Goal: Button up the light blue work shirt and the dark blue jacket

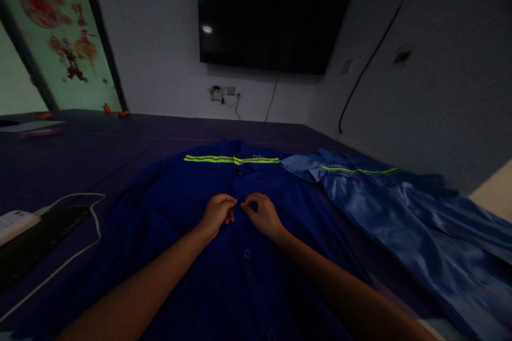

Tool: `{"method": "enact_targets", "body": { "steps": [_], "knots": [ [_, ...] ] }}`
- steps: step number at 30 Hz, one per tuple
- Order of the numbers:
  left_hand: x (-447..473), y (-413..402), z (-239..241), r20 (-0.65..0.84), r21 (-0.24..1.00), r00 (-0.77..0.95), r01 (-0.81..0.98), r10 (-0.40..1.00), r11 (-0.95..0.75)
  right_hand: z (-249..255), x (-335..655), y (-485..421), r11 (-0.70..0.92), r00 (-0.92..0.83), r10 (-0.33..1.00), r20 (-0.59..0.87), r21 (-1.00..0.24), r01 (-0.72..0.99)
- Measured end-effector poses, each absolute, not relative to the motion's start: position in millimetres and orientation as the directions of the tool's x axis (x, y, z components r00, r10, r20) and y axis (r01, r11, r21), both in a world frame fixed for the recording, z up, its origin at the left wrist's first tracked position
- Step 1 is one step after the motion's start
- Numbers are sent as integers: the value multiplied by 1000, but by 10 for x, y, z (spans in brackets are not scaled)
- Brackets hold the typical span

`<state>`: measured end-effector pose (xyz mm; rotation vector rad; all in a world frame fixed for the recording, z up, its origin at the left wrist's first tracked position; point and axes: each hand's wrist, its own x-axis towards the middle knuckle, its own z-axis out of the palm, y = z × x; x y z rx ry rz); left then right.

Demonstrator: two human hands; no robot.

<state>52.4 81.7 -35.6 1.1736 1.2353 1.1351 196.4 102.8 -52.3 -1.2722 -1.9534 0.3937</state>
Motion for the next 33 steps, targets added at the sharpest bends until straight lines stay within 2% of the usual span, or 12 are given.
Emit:
{"method": "enact_targets", "body": {
  "steps": [9,19,33],
  "knots": [
    [524,818,-362,-72,994,64,84,995,66,-510,1967,986,456,-219,880,421,-621,637],
    [552,786,-350,-45,986,32,162,998,39,-487,1954,934,483,-218,863,456,-615,624],
    [555,817,-413,3,986,29,166,1000,-8,-517,1957,955,494,-233,852,469,-572,654]
  ]
}}
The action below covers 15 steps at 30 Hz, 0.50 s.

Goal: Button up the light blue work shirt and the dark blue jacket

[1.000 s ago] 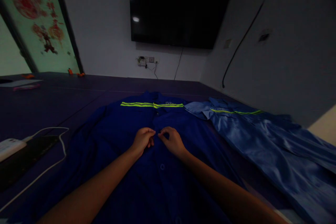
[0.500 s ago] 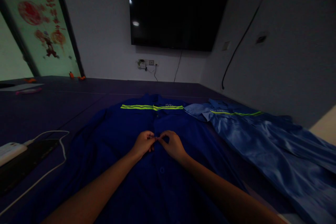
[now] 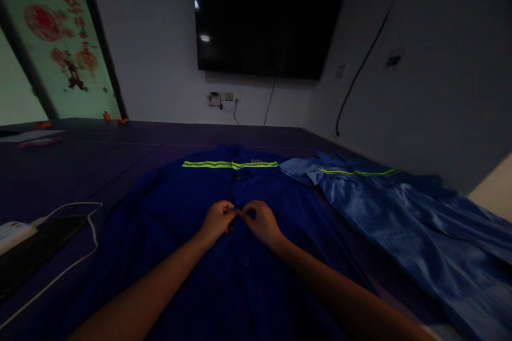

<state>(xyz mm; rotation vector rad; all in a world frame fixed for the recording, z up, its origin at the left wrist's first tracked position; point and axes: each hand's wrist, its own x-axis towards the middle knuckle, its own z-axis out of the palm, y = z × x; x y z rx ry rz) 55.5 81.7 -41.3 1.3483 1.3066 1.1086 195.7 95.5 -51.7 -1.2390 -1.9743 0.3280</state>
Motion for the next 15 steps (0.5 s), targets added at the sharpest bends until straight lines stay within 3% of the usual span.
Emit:
{"method": "enact_targets", "body": {
  "steps": [15],
  "knots": [
    [562,812,-413,-3,989,-4,150,1000,4,-542,1964,986,488,-231,854,467,-563,667]
  ]
}}
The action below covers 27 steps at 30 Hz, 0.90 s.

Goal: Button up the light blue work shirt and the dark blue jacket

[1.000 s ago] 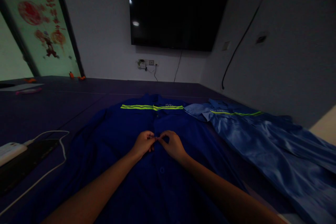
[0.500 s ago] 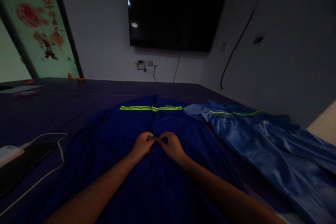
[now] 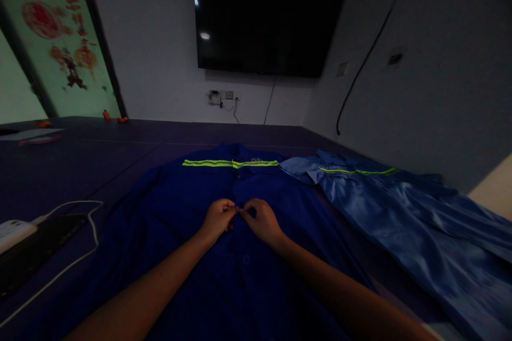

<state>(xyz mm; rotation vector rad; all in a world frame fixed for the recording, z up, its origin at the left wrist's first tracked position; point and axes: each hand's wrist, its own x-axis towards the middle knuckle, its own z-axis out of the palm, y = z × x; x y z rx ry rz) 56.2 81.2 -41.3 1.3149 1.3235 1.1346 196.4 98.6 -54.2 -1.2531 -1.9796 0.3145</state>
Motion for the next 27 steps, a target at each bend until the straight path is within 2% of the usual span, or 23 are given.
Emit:
{"method": "enact_targets", "body": {
  "steps": [27],
  "knots": [
    [547,809,-392,-33,986,24,162,999,28,-508,1966,925,509,-238,850,471,-611,606]
  ]
}}
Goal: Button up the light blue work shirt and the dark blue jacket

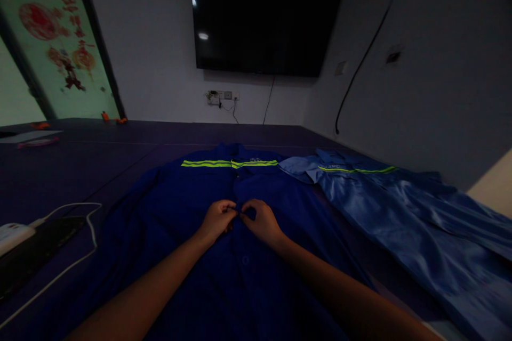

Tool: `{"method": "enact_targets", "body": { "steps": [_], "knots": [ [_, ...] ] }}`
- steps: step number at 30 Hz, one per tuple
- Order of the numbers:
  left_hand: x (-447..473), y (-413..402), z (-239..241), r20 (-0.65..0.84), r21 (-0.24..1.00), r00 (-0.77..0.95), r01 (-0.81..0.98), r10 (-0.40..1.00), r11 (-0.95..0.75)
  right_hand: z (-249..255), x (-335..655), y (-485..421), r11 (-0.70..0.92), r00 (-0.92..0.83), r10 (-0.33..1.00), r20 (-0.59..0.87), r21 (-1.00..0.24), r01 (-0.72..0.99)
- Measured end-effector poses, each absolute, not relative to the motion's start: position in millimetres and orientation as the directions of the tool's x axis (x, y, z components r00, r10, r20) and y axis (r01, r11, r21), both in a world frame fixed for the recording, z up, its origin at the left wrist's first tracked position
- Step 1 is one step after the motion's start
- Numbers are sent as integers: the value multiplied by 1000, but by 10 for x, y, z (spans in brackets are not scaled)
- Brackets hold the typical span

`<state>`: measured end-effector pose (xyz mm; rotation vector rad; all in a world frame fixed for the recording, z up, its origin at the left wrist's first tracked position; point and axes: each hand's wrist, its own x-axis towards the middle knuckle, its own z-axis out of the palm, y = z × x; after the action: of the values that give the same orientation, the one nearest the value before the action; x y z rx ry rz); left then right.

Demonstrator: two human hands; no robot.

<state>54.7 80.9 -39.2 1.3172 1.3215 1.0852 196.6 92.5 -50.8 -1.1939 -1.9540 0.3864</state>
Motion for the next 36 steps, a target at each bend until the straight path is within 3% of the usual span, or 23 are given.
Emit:
{"method": "enact_targets", "body": {
  "steps": [16,31,36],
  "knots": [
    [539,844,-457,69,976,-59,209,996,-55,-525,1961,951,528,-256,841,477,-617,584],
    [536,858,-469,231,938,-31,271,972,-215,-566,1980,1001,521,-251,842,477,-600,607],
    [521,855,-475,297,885,61,357,953,-299,-564,1980,992,516,-247,847,471,-613,598]
  ]
}}
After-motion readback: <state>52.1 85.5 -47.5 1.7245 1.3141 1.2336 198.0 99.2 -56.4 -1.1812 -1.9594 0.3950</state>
